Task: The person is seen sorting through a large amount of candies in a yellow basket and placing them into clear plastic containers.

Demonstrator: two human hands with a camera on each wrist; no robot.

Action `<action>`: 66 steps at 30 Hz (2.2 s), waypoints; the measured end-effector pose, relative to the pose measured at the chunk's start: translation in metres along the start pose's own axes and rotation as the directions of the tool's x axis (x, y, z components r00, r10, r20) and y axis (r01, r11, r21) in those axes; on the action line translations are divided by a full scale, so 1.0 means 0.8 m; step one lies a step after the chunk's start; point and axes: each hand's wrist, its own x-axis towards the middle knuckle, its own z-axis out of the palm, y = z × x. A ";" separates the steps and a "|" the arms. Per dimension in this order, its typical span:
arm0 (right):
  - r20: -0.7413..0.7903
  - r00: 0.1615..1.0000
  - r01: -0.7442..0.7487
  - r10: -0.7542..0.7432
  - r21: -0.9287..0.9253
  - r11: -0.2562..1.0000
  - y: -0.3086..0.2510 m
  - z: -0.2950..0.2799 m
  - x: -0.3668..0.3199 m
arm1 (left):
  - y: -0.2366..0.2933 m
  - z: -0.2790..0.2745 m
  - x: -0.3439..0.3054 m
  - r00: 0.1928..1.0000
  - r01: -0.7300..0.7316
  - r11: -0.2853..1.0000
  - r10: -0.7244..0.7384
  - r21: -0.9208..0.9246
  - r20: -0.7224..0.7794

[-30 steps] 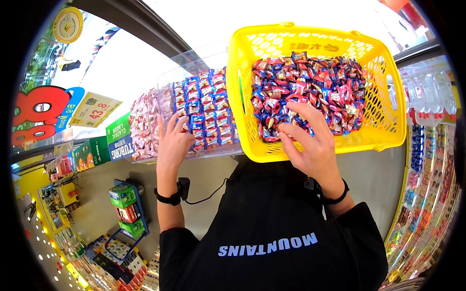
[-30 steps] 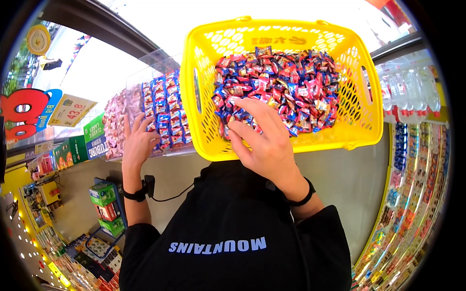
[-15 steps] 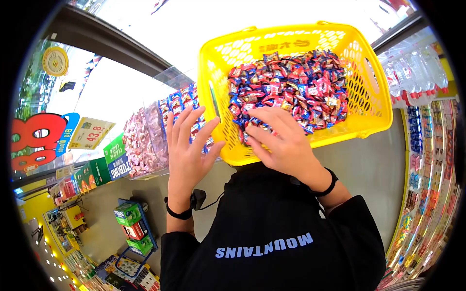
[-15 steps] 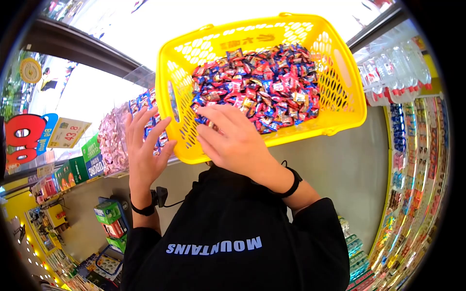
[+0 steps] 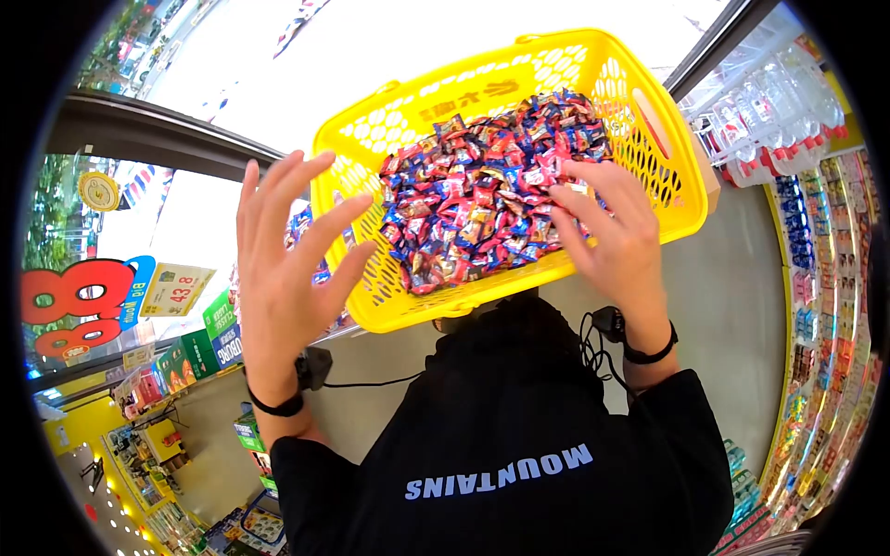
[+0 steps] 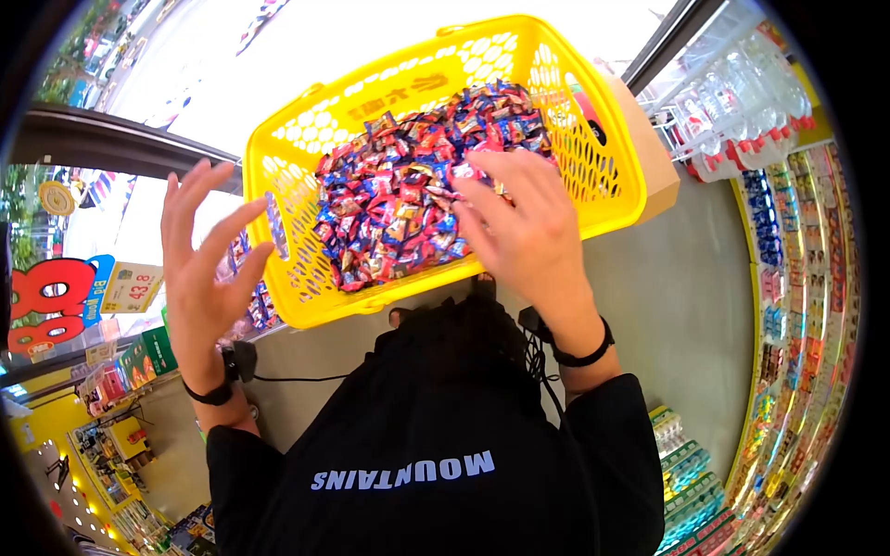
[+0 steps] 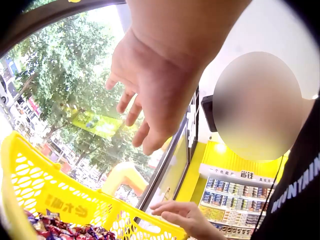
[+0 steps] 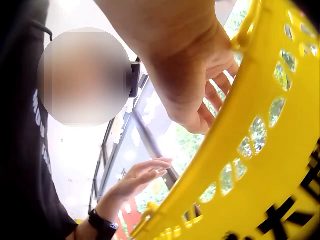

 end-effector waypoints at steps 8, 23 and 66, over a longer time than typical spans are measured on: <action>-0.017 0.996 -0.084 0.083 -0.049 0.995 0.065 -0.037 -0.014 | 0.034 0.053 0.151 0.973 -0.224 0.952 0.231 -0.206 0.006; -0.015 0.997 -0.077 0.077 0.021 0.997 0.076 -0.028 -0.017 | 0.104 0.271 0.136 0.667 -0.462 0.854 0.513 -0.240 0.541; 0.161 0.917 0.290 -0.364 0.355 0.888 -0.176 0.118 0.025 | 0.018 0.055 -0.170 0.937 0.301 0.922 -0.333 -0.242 -0.104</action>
